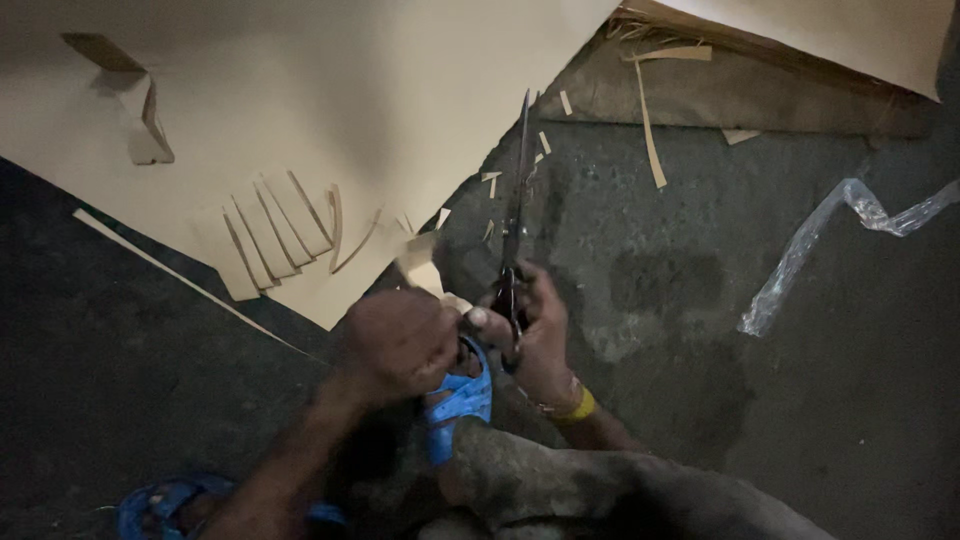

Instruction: The person sits on the floor and uses scissors to cut a large sheet of cardboard into long strips, then trims the strips into smaller rectangular pieces. The cut pieces are placed on the floor beside the main sheet.

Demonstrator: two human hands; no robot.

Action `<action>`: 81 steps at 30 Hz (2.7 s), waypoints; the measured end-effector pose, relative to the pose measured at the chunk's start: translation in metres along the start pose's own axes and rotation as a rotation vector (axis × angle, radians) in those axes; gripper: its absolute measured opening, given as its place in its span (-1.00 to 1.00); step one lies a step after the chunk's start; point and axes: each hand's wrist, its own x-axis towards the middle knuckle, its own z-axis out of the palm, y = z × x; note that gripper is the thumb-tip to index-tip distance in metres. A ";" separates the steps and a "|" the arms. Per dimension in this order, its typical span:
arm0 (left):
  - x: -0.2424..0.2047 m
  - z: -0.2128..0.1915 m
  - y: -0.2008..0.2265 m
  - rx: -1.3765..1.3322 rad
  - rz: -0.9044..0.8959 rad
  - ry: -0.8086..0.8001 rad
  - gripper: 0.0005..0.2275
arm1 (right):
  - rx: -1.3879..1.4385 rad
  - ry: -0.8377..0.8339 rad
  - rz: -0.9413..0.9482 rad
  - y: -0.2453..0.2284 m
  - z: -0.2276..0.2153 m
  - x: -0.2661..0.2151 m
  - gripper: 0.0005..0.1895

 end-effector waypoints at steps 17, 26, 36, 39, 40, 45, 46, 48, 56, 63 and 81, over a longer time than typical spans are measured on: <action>-0.005 0.000 0.000 0.072 -0.037 -0.097 -0.77 | 0.058 -0.062 0.068 -0.008 -0.004 0.008 -0.48; 0.005 0.012 0.000 -0.707 -1.097 -0.142 -0.66 | -0.035 -0.043 -0.054 0.010 -0.011 0.005 -0.32; 0.015 -0.003 -0.015 -0.610 -0.867 0.351 -0.72 | 0.067 -0.274 0.060 0.043 -0.013 -0.048 0.07; 0.014 -0.004 -0.018 -0.699 -0.870 0.383 -0.71 | 0.094 -0.354 0.111 0.042 -0.001 -0.060 0.07; 0.015 -0.004 -0.018 -0.714 -0.885 0.375 -0.71 | 0.119 -0.368 0.125 0.039 0.004 -0.062 0.06; 0.019 -0.006 -0.011 -0.653 -0.942 0.322 -0.72 | 0.226 -0.366 0.111 0.023 0.018 -0.054 -0.02; 0.020 -0.007 -0.010 -0.668 -0.922 0.339 -0.71 | 0.242 -0.383 0.092 0.020 0.020 -0.052 -0.04; 0.022 -0.008 -0.009 -0.678 -0.902 0.350 -0.71 | 0.215 -0.385 0.078 0.018 0.022 -0.050 -0.10; 0.021 -0.016 -0.011 -0.617 -0.899 0.223 -0.71 | 0.286 -0.395 0.054 0.026 0.024 -0.054 -0.13; 0.022 -0.019 -0.005 -0.575 -0.837 0.243 -0.70 | 0.161 -0.380 0.020 0.031 0.021 -0.056 -0.10; 0.021 -0.015 0.000 -0.530 -0.816 0.237 -0.70 | 0.196 -0.369 -0.193 0.068 0.013 -0.064 -0.19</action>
